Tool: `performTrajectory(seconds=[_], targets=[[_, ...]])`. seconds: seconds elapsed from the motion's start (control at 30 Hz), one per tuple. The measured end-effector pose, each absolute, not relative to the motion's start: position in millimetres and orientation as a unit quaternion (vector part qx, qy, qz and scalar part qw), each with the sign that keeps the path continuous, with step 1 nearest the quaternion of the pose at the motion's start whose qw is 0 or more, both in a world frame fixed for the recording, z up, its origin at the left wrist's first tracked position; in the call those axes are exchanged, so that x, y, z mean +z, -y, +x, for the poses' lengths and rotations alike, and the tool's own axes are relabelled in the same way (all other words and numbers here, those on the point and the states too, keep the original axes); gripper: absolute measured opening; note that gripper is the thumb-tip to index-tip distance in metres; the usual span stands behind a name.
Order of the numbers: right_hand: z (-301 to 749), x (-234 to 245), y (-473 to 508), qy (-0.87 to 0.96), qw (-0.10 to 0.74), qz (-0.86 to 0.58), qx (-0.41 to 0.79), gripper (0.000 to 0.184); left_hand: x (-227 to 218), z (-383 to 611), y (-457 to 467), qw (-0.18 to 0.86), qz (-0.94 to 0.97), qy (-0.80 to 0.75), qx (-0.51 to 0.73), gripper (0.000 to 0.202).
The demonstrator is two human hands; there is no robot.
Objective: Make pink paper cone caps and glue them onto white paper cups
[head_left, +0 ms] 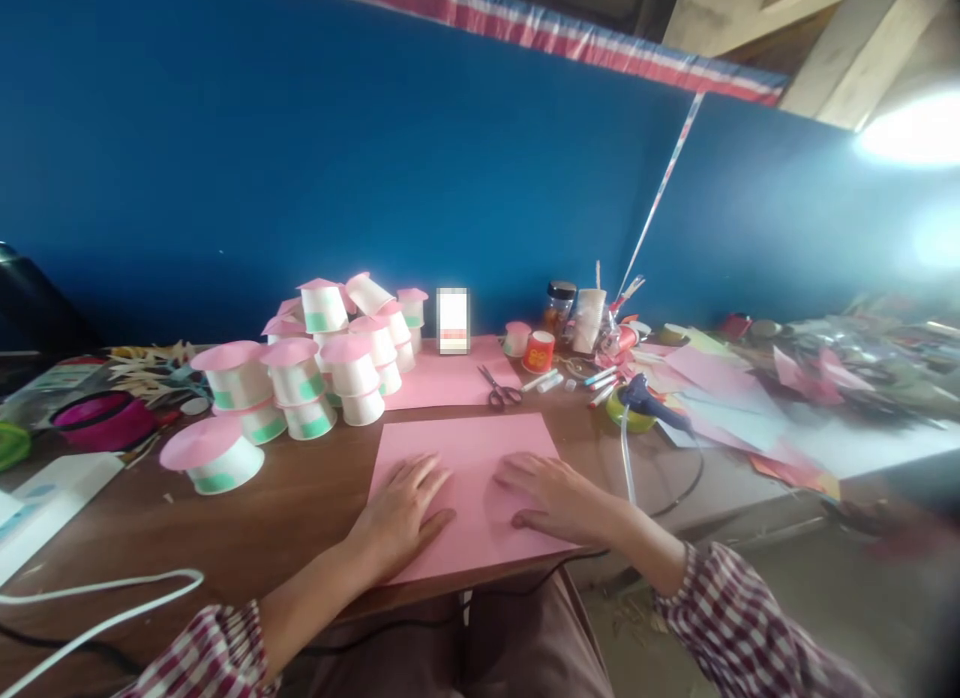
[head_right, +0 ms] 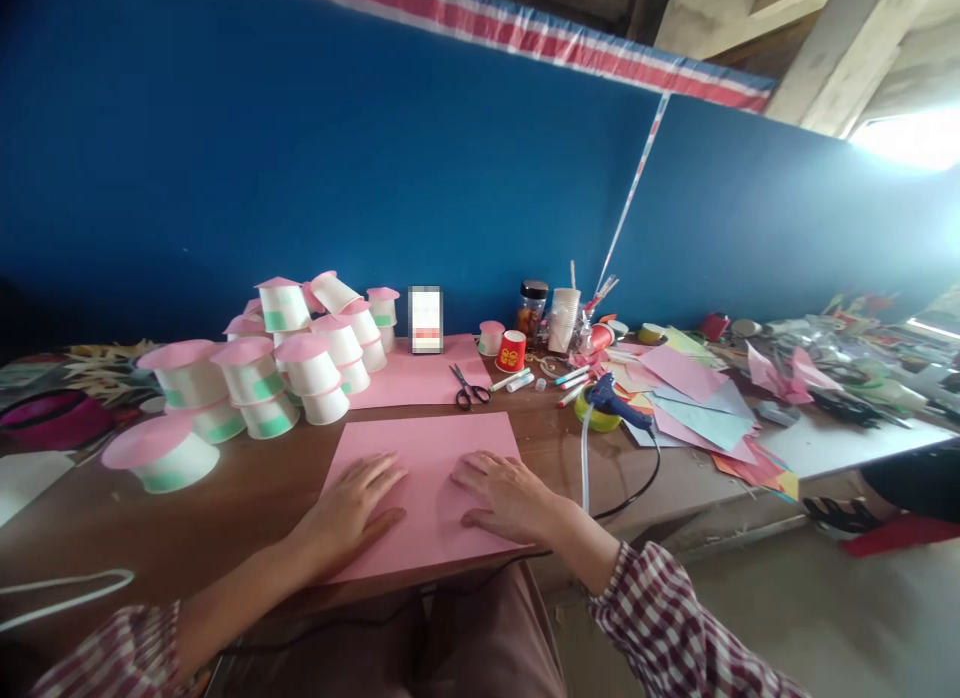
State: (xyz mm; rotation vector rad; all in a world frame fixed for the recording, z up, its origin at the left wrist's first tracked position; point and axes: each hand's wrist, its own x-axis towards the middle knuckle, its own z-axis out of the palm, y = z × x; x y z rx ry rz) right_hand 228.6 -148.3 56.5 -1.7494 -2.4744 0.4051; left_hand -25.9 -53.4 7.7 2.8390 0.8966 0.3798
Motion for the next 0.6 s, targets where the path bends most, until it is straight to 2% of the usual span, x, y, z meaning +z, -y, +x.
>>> performTrajectory(seconds=[0.33, 0.6], targets=[[239.4, 72.3, 137.3, 0.808, 0.027, -0.562, 0.175, 0.056, 23.2, -8.1, 51.2, 0.043, 0.943, -0.315, 0.098, 0.051], [244.1, 64.2, 141.1, 0.786, 0.037, -0.587, 0.193, 0.060, 8.1, -4.1, 51.9, -0.016, 0.938, -0.310, 0.152, 0.048]])
